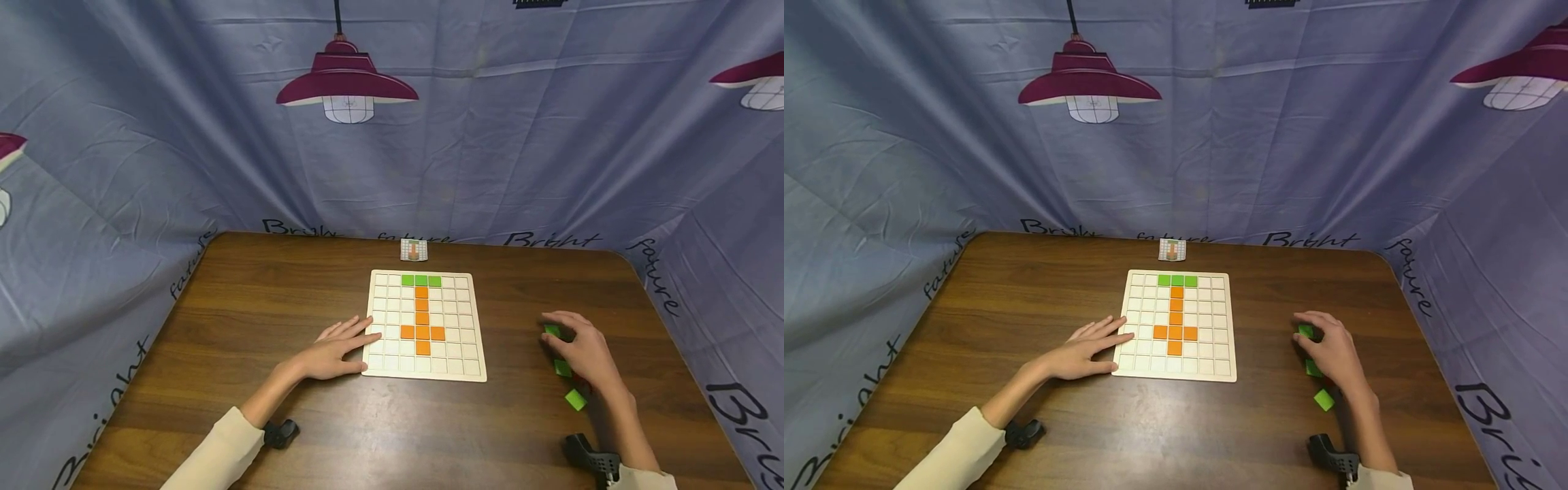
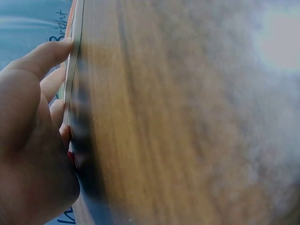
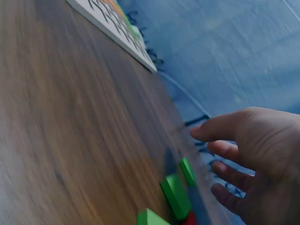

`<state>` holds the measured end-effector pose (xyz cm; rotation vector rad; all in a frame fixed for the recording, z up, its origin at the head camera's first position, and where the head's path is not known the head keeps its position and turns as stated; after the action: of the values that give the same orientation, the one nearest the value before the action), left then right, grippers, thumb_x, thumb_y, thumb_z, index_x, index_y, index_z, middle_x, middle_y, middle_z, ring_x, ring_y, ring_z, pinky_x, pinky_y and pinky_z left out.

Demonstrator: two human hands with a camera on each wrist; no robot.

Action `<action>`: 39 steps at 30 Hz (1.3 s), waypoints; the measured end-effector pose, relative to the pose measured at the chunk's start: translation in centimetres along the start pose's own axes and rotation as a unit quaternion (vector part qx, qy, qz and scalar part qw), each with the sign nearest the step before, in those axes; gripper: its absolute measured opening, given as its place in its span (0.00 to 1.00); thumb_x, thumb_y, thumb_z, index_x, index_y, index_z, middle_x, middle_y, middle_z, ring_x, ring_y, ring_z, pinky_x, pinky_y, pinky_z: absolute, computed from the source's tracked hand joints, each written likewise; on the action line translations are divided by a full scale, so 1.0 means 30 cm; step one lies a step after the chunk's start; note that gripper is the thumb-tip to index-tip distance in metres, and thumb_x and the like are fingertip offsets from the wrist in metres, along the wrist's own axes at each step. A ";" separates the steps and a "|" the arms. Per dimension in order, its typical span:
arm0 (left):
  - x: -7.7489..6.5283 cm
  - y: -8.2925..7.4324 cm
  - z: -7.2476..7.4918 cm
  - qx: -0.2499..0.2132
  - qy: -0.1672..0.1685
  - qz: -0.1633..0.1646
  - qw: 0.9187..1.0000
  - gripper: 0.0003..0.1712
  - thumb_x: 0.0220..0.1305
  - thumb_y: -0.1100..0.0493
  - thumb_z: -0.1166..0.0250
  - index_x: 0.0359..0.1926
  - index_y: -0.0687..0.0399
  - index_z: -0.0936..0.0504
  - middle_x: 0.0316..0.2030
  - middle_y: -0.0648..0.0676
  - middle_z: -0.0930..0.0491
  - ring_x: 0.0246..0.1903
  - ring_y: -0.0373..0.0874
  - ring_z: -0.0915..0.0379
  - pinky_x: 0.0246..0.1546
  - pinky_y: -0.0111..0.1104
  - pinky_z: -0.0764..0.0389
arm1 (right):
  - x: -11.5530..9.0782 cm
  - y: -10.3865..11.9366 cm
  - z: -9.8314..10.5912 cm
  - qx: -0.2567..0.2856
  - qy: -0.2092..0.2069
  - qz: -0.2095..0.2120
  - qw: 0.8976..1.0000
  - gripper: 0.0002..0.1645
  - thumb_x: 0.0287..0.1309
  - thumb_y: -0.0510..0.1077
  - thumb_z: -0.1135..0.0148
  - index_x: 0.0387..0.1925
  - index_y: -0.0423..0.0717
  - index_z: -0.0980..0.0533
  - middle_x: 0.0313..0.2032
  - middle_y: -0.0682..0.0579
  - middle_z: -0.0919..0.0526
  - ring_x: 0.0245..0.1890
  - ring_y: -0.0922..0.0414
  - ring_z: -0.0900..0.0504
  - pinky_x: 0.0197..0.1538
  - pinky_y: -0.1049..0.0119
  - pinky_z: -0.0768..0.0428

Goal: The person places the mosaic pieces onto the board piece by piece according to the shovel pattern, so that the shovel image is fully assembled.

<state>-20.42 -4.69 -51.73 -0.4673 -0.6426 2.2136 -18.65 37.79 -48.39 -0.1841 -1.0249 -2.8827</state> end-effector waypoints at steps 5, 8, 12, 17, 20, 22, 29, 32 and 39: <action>0.000 0.001 0.001 0.000 -0.002 0.000 1.000 0.34 0.72 0.44 0.42 0.75 0.45 0.36 0.77 0.56 0.51 0.76 0.58 0.62 0.69 0.59 0.55 | -0.002 -0.048 0.011 0.007 0.012 -0.017 1.000 0.25 0.63 0.41 0.31 0.60 0.39 0.23 0.59 0.38 0.25 0.54 0.40 0.25 0.47 0.64 0.24; 0.000 0.003 0.000 0.002 -0.002 0.001 1.000 0.34 0.72 0.44 0.42 0.75 0.44 0.36 0.77 0.56 0.51 0.76 0.58 0.61 0.69 0.59 0.55 | 0.001 -0.068 0.002 0.014 0.022 -0.022 0.999 0.26 0.62 0.40 0.31 0.61 0.38 0.23 0.59 0.38 0.25 0.52 0.43 0.24 0.41 0.77 0.29; 0.001 0.005 -0.003 0.000 -0.002 0.001 1.000 0.34 0.72 0.44 0.42 0.75 0.44 0.36 0.77 0.56 0.51 0.76 0.58 0.62 0.69 0.59 0.55 | 0.006 -0.086 -0.007 0.019 0.029 -0.027 0.999 0.27 0.61 0.38 0.30 0.60 0.37 0.23 0.59 0.35 0.25 0.52 0.41 0.24 0.38 0.76 0.29; 0.002 0.004 -0.004 -0.002 -0.001 -0.001 1.000 0.34 0.72 0.44 0.42 0.76 0.44 0.36 0.78 0.56 0.51 0.76 0.58 0.62 0.69 0.59 0.56 | 0.005 -0.103 -0.004 0.017 0.028 -0.035 0.999 0.26 0.61 0.38 0.30 0.60 0.37 0.23 0.58 0.36 0.24 0.48 0.44 0.22 0.37 0.74 0.27; 0.003 0.002 -0.004 -0.003 -0.001 -0.002 1.000 0.34 0.73 0.44 0.42 0.76 0.44 0.36 0.78 0.56 0.52 0.76 0.58 0.63 0.69 0.59 0.56 | 0.000 -0.108 0.002 0.013 0.025 -0.035 0.999 0.26 0.61 0.37 0.30 0.60 0.37 0.23 0.57 0.36 0.23 0.47 0.48 0.22 0.38 0.76 0.27; 0.003 0.002 -0.003 -0.003 0.001 -0.002 1.000 0.34 0.73 0.44 0.43 0.76 0.45 0.36 0.78 0.56 0.52 0.76 0.59 0.63 0.69 0.59 0.57 | -0.003 -0.112 0.005 0.012 0.025 -0.038 0.999 0.25 0.61 0.37 0.30 0.60 0.37 0.22 0.55 0.36 0.22 0.46 0.50 0.22 0.38 0.76 0.27; 0.005 0.001 0.000 -0.001 0.002 -0.002 1.000 0.34 0.73 0.44 0.43 0.76 0.44 0.37 0.78 0.56 0.52 0.76 0.58 0.63 0.69 0.59 0.57 | -0.004 -0.119 0.011 -0.002 0.023 -0.044 0.999 0.23 0.60 0.36 0.30 0.57 0.38 0.20 0.51 0.39 0.20 0.40 0.63 0.23 0.36 0.73 0.25; 0.004 0.000 0.001 -0.002 0.001 -0.004 1.000 0.34 0.73 0.44 0.43 0.76 0.44 0.37 0.78 0.56 0.52 0.76 0.59 0.63 0.69 0.60 0.57 | -0.005 -0.114 0.011 -0.014 0.025 -0.039 0.999 0.22 0.59 0.36 0.30 0.56 0.38 0.20 0.50 0.39 0.19 0.40 0.59 0.21 0.37 0.72 0.24; -0.001 0.001 -0.001 -0.003 0.000 -0.003 1.000 0.34 0.73 0.44 0.43 0.76 0.44 0.36 0.78 0.56 0.51 0.76 0.58 0.63 0.69 0.59 0.56 | -0.001 -0.062 0.001 -0.029 0.018 -0.021 0.999 0.21 0.61 0.39 0.31 0.55 0.37 0.19 0.52 0.36 0.19 0.44 0.45 0.20 0.37 0.69 0.25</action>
<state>-20.40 -4.74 -51.76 -0.4681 -0.6490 2.2072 -18.82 39.26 -49.53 -0.1147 -0.9520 -2.9430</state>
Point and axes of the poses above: each hand's wrist, its own x-axis towards the middle knuckle, its own z-axis out of the back of the hand, y = z × x, the point moved 9 cm from there along x, towards the middle knuckle
